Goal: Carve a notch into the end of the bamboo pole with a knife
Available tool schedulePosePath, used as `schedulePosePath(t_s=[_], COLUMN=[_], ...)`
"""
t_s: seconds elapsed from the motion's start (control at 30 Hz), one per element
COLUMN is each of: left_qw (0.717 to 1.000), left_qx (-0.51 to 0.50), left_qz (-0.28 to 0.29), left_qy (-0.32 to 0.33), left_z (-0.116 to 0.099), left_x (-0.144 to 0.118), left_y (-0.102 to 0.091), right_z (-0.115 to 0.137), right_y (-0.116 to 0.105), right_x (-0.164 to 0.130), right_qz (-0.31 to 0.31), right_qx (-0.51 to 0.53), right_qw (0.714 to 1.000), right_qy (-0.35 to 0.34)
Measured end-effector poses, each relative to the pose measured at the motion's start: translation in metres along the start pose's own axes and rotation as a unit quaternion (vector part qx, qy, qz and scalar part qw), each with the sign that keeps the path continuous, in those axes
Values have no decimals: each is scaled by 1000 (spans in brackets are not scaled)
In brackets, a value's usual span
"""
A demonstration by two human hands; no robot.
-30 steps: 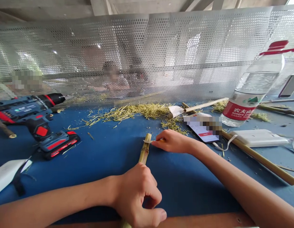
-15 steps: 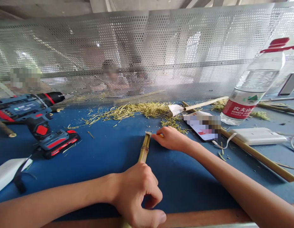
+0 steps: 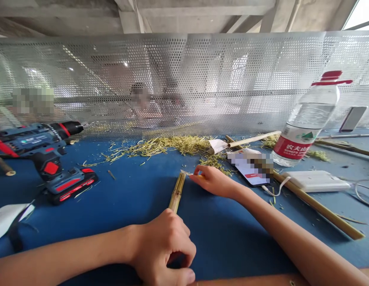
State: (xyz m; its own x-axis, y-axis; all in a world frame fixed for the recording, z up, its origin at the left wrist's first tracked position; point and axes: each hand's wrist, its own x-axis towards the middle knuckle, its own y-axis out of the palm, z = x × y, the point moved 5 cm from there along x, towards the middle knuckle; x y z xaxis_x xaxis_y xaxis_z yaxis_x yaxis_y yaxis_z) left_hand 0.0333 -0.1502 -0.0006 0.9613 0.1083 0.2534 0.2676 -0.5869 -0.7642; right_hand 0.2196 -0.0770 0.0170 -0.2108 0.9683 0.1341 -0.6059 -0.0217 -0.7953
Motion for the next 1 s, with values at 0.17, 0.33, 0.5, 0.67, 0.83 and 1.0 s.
schedulePosePath(t_s=[0.17, 0.33, 0.5, 0.67, 0.83, 1.0], left_qw=[1000, 1000, 1000, 999, 999, 996], left_qx=[10, 0, -2, 11, 8, 16], left_qz=[-2, -8, 1, 11, 9, 32], left_qy=[-4, -14, -24, -37, -48, -76], left_z=[-1, 0, -1, -3, -3, -5], left_x=[-1, -1, 0, 1, 2, 3], left_y=[-1, 0, 1, 0, 0, 1], right_z=[5, 10, 13, 18, 22, 23], right_y=[-2, 0, 4, 4, 4, 4], right_x=[-5, -9, -12, -16, -19, -19], right_qz=[57, 119, 151, 154, 153, 123], right_qx=[6, -1, 3, -7, -28, -78], right_qw=[997, 990, 986, 986, 986, 988], right_qy=[-46, -73, -66, -69, -63, -48])
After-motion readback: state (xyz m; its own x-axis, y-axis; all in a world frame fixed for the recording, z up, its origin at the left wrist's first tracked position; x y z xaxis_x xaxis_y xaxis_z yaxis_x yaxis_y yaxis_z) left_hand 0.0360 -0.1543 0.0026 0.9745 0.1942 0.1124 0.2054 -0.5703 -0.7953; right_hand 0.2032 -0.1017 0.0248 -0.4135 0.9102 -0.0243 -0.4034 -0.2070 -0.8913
